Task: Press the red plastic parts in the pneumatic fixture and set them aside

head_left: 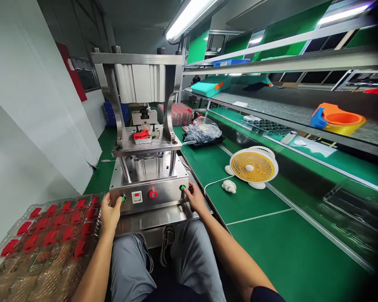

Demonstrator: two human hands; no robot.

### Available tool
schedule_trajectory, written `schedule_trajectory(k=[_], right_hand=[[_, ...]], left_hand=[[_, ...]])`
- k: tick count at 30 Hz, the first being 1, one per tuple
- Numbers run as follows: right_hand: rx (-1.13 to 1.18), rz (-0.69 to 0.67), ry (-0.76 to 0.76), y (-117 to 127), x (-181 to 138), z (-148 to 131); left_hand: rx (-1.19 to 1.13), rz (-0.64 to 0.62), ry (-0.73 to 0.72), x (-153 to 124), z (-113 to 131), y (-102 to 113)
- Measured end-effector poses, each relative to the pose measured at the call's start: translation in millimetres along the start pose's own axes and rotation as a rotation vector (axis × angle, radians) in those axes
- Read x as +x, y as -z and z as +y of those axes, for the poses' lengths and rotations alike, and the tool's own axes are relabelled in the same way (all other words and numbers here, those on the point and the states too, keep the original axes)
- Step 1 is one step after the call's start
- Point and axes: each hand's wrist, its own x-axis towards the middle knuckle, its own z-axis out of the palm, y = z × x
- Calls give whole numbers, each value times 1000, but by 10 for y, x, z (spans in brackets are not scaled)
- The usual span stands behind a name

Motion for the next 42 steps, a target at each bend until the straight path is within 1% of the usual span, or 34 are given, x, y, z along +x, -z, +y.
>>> schedule_trajectory(k=[2,4,7,9,11,14,16,18,20,22,25,30,33,36,42], right_hand=[[-3,0,-17,131,-52,8],[-25,26,-51,327,-103,48],[-98,111,-114,720,-139,183],[-176,186,-155,1015,-141,322],[-282,254,-206,1302,-159,489],[-452,314,-280,1649,-261,746],[-525,337,-313,1786,-363,878],[-554,349,-337,1843,-451,953],[-561,337,-351,1845,-501,974],[-572,310,-363,1827,-512,966],[-574,287,-385,1820,-497,963],[-554,287,-386,1850,-491,1037],[-568,280,-396,1856,-490,1058],[-567,277,-408,1857,-486,1044],[-548,264,-424,1874,-487,986]], left_hand=[[-16,105,-73,-16,188,21],[-35,157,-191,-3,449,58],[-53,146,-427,65,968,123],[-35,120,-609,128,1369,145],[5,86,-775,199,1775,122],[71,23,-925,336,2307,-20],[125,-22,-961,464,2569,-178],[213,-64,-955,622,2746,-360],[323,-108,-918,789,2847,-535],[427,-153,-878,930,2888,-678],[526,-174,-856,1037,2885,-801],[598,-139,-853,994,2856,-828],[674,-179,-847,982,2886,-825],[758,-247,-838,1001,2968,-832],[924,-345,-662,932,3226,-868]])
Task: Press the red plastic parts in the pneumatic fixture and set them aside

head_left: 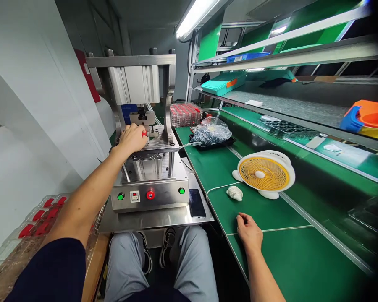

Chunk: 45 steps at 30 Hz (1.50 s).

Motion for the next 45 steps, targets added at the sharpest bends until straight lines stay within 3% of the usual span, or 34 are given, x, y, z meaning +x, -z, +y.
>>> schedule_trajectory(k=[6,14,20,27,32,36,45], right_hand=[[-7,-45,-35,24,10,3],[4,-21,-39,3,12,3],[16,-13,-17,26,-10,-19],[33,-19,-11,36,-54,-32],[34,-27,-13,28,-53,-25],[22,-33,-9,8,-24,-2],[-30,-23,-16,11,-10,5]], left_hand=[[90,-113,23,-38,147,131],[144,-242,-44,32,61,206],[48,-140,-38,79,-6,143],[-46,4,-19,-62,-32,127],[-101,29,-24,-304,-89,222],[-232,67,-65,-673,-183,282],[-506,128,-19,-1423,-538,223]])
